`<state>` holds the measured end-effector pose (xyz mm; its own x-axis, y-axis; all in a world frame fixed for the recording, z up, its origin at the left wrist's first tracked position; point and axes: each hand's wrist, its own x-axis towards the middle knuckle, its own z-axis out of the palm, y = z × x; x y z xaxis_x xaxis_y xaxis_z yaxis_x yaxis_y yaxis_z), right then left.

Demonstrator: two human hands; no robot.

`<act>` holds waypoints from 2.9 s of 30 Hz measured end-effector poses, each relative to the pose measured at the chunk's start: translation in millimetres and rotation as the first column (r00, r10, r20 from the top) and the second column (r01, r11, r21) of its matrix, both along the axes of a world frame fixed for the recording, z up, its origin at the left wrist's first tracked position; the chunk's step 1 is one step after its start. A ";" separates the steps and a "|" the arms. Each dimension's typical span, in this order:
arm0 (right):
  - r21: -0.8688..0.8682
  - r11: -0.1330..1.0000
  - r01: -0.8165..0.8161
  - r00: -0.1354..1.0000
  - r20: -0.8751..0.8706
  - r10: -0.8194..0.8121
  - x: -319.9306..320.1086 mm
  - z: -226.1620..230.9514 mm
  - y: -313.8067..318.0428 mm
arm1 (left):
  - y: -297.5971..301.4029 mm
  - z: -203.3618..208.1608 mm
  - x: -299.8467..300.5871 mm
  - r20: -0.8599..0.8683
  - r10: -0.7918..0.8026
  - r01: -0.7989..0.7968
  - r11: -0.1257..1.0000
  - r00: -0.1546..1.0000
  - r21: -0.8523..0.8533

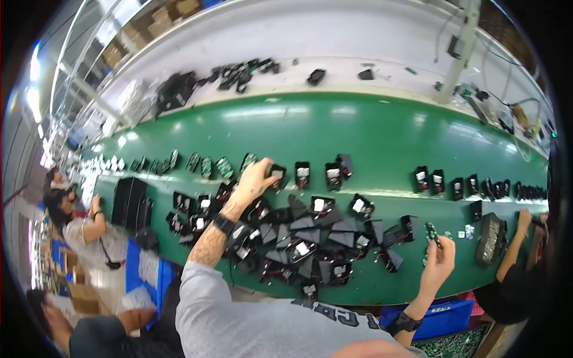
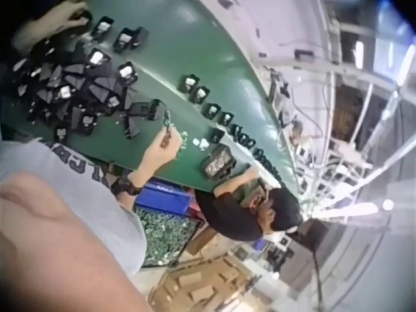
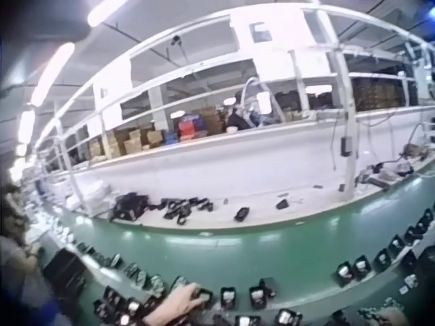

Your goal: Assembling electronic circuit boards into plastic housings on a factory production line.

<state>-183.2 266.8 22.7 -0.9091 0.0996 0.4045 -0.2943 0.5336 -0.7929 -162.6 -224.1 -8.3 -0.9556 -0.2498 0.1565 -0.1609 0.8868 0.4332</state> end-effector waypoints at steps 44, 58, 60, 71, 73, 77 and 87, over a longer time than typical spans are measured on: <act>-0.662 0.704 -0.256 0.816 0.243 0.524 43.7 11.6 -76.0 | 248.4 76.1 66.4 0.007 -0.344 0.070 0.213 0.939 0.975; -0.298 0.809 -0.507 0.862 -0.169 0.478 40.8 0.5 -77.3 | 255.0 60.1 68.2 -0.026 -0.193 0.060 0.176 0.981 0.983; -0.340 0.798 -0.498 0.866 -0.147 0.477 42.8 0.7 -80.8 | 257.5 51.1 68.5 -0.055 -0.171 0.092 0.218 0.984 0.972; -0.812 0.579 -0.070 0.775 0.321 0.544 58.2 16.3 -92.1 | 263.7 33.0 71.4 -0.344 -0.023 0.303 0.531 0.939 0.791; -0.812 0.558 -0.171 0.822 0.194 0.535 58.8 -1.1 -91.2 | 263.5 29.2 72.1 -0.374 -0.021 0.325 0.542 0.927 0.775; -0.853 0.505 -0.132 0.803 0.206 0.559 64.1 0.3 -94.4 | 262.4 29.9 72.8 -0.348 -0.026 0.308 0.534 0.937 0.788; -0.794 0.602 -0.087 0.768 0.332 0.548 68.2 8.2 -92.7 | 264.3 26.4 73.4 -0.269 -0.061 0.254 0.576 0.961 0.777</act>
